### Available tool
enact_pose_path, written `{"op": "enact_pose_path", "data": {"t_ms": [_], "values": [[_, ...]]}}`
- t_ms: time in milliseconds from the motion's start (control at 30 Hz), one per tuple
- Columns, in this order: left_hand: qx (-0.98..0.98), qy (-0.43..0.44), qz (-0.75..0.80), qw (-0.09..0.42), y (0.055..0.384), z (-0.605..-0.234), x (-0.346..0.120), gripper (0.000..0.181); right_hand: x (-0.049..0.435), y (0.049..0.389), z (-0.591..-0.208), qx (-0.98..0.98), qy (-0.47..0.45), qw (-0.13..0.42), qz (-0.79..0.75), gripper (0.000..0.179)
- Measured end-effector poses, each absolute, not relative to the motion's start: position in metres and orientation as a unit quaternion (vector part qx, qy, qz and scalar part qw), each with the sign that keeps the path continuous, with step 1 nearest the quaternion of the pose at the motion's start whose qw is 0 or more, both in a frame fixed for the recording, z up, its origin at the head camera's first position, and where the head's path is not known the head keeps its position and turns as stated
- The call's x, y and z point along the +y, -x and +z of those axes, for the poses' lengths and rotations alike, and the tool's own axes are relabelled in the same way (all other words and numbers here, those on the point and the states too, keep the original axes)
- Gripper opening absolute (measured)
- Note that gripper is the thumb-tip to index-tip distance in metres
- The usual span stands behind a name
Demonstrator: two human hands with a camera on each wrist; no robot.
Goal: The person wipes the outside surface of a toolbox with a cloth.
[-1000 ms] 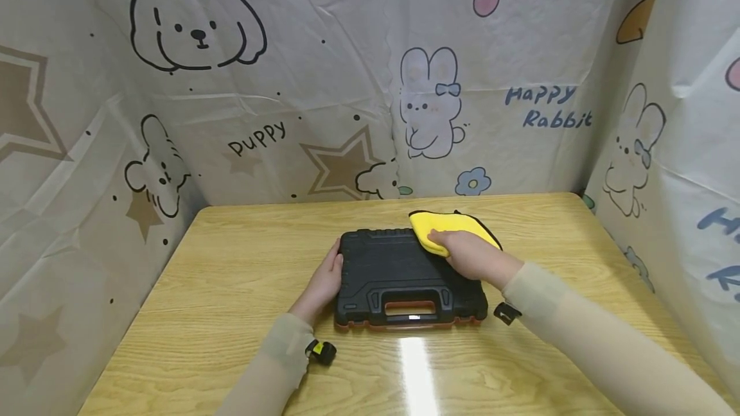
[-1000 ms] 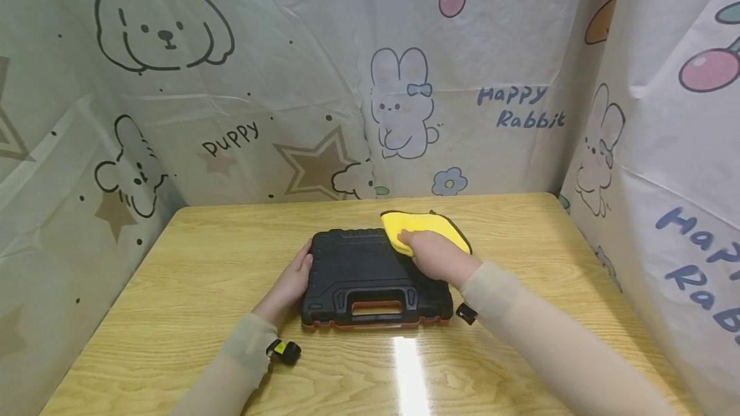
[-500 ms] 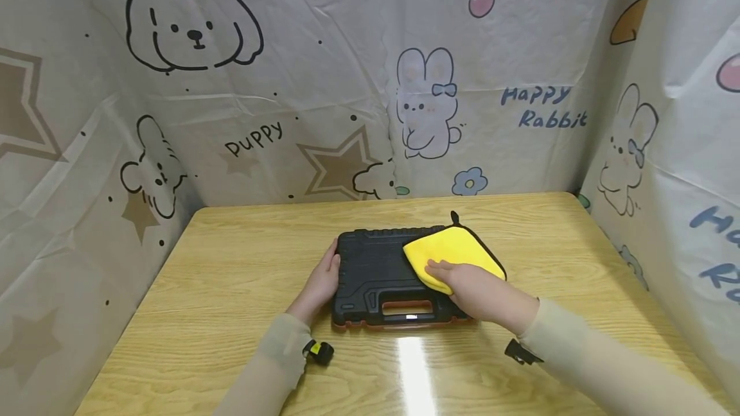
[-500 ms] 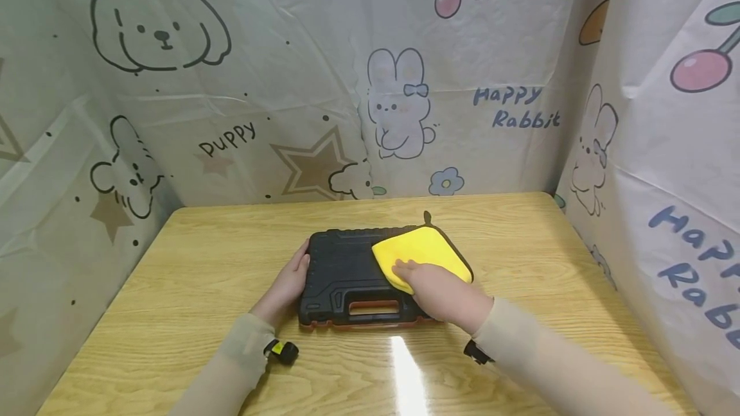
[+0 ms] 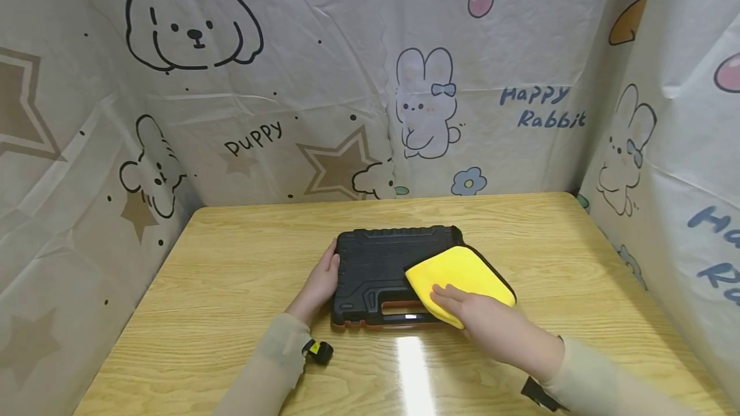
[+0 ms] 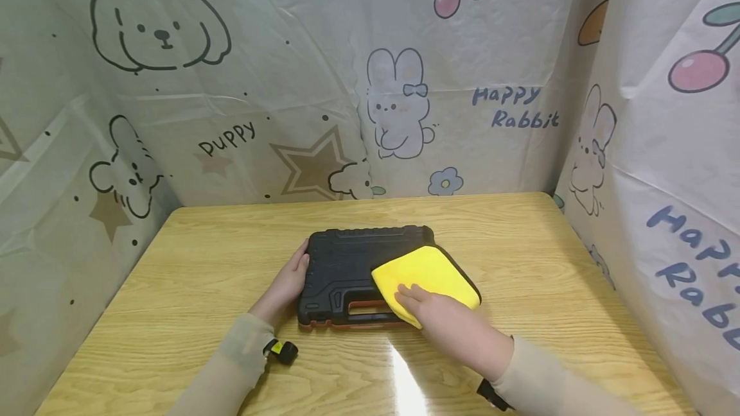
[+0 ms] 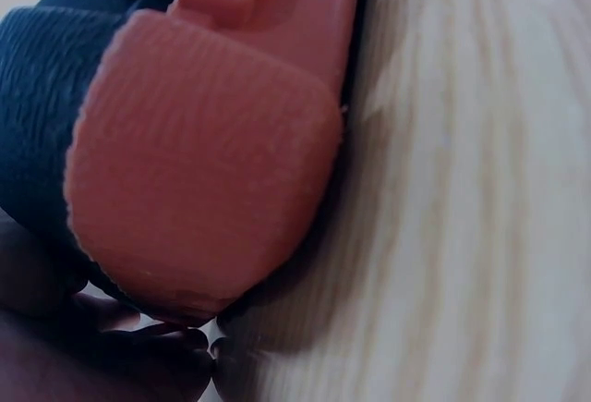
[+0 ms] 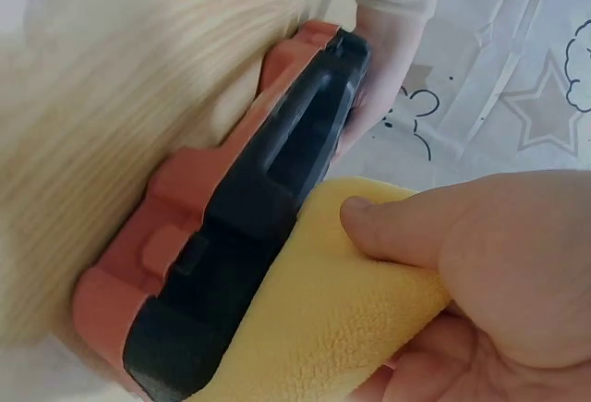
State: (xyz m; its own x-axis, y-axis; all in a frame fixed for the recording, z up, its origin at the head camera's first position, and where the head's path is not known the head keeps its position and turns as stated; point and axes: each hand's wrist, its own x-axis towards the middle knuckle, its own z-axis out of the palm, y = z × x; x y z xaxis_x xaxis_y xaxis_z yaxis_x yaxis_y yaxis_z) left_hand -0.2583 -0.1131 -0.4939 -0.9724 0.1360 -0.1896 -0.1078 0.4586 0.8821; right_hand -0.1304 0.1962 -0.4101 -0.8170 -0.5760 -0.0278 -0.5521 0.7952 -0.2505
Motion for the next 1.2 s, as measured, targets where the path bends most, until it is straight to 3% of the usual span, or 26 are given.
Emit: {"op": "enact_pose_path", "data": {"t_ms": [567, 1200], "values": [[0.850, -0.006, 0.515, 0.114, 0.258, -0.494, -0.115, 0.056, 0.197, 0.127, -0.409, 0.946, 0.288, 0.056, -0.140, 0.070], [0.850, -0.006, 0.514, 0.116, 0.260, -0.495, -0.113, 0.055, 0.203, 0.199, -0.410, 0.964, 0.238, 0.043, -0.111, 0.056]]}}
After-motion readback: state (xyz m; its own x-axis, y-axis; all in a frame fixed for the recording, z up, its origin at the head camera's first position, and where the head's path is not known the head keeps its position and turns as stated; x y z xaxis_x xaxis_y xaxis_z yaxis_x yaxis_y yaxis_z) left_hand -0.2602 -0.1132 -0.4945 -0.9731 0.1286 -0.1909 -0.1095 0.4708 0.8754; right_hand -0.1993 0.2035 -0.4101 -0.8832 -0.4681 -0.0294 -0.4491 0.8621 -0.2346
